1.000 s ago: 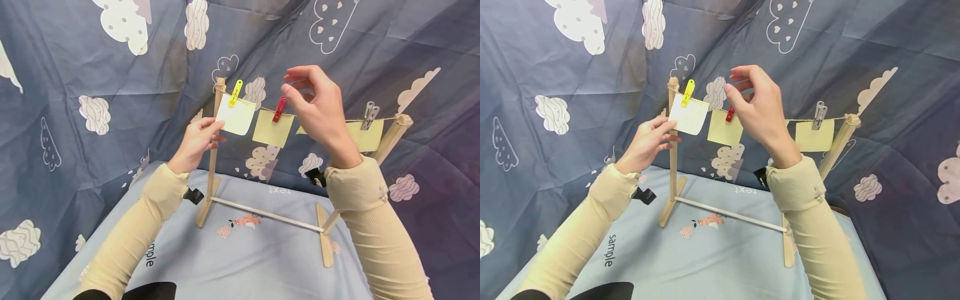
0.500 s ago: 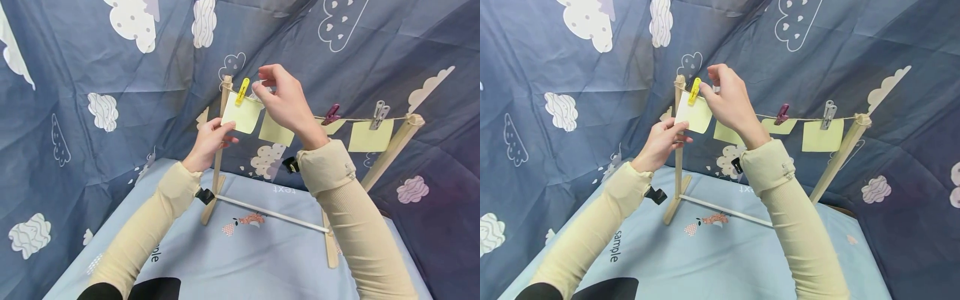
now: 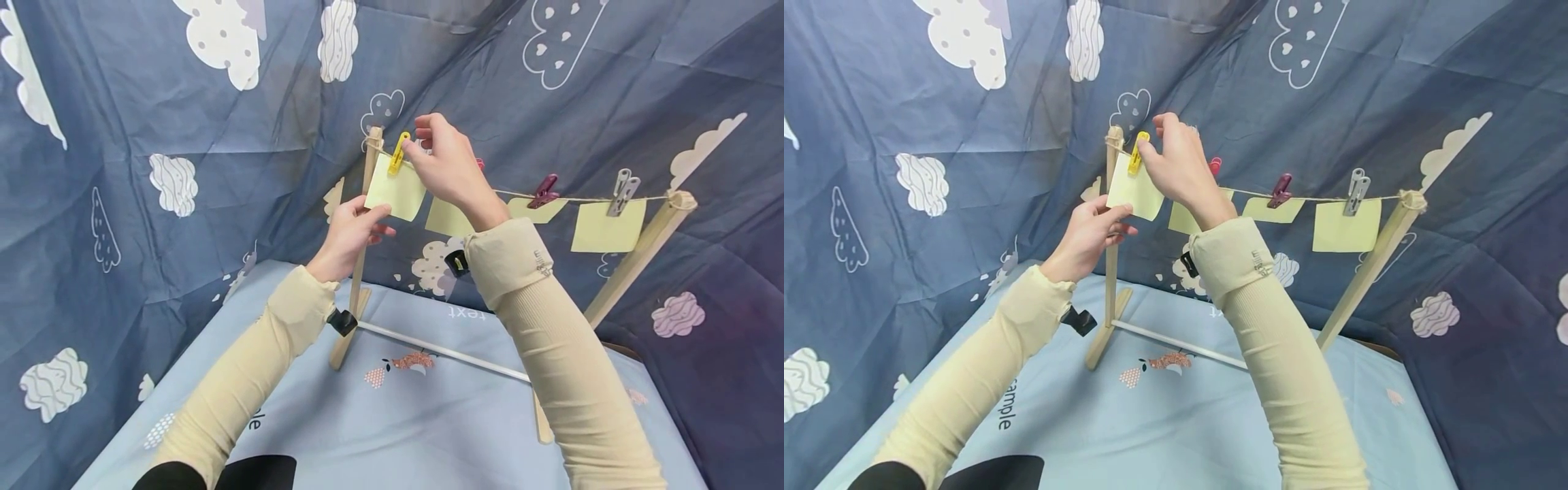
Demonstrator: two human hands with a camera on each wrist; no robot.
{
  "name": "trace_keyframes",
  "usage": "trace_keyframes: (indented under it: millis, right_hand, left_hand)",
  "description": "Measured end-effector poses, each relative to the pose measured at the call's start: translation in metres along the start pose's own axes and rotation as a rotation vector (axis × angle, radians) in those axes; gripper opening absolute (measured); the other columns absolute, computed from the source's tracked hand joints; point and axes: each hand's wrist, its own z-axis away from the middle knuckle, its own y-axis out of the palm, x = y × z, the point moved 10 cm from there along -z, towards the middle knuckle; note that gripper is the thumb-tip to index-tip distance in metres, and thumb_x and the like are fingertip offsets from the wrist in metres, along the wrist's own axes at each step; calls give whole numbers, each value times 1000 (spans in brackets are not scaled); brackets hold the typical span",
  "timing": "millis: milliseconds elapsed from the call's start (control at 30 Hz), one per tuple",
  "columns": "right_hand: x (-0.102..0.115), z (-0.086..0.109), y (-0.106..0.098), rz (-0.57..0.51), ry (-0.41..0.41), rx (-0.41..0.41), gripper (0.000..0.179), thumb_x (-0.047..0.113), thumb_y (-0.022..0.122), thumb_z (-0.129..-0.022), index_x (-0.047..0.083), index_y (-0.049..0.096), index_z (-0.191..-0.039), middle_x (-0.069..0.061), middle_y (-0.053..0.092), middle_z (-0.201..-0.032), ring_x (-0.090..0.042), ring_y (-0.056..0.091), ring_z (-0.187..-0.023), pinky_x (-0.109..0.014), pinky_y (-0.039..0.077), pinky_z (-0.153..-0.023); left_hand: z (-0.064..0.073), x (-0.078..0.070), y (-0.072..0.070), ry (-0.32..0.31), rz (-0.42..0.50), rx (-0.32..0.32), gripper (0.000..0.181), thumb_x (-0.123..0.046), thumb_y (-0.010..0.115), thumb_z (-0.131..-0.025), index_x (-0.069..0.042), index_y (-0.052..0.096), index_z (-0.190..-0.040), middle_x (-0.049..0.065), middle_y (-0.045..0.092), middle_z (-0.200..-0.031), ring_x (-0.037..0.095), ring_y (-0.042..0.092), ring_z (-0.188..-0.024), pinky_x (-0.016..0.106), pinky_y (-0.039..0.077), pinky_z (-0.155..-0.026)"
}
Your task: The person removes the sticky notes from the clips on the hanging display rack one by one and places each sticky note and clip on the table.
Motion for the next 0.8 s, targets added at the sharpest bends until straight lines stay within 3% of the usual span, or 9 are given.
trace_keyframes:
  millis: [533, 800]
  right_hand:
    - [-1, -5, 6, -79, 23, -6, 43, 32, 46, -100, 14, 43, -140, -5, 56, -136, -14, 54, -123, -30, 44, -102]
    - [-6, -8, 3, -146, 47, -39, 40, 24, 46, -99, 15, 46, -138, -6, 59, -131, -14, 56, -117, -29, 45, -96]
  left_hand:
    - [-1, 0, 2, -15, 0, -9, 24, -13, 61, -93, -4, 61, -115, -1, 64, -84, 10, 65, -62, 25, 43, -63]
    - [-1, 2, 1, -25, -4, -29, 25, -12, 61, -93, -3, 61, -115, 1, 63, -87, 11, 65, -64, 26, 44, -66]
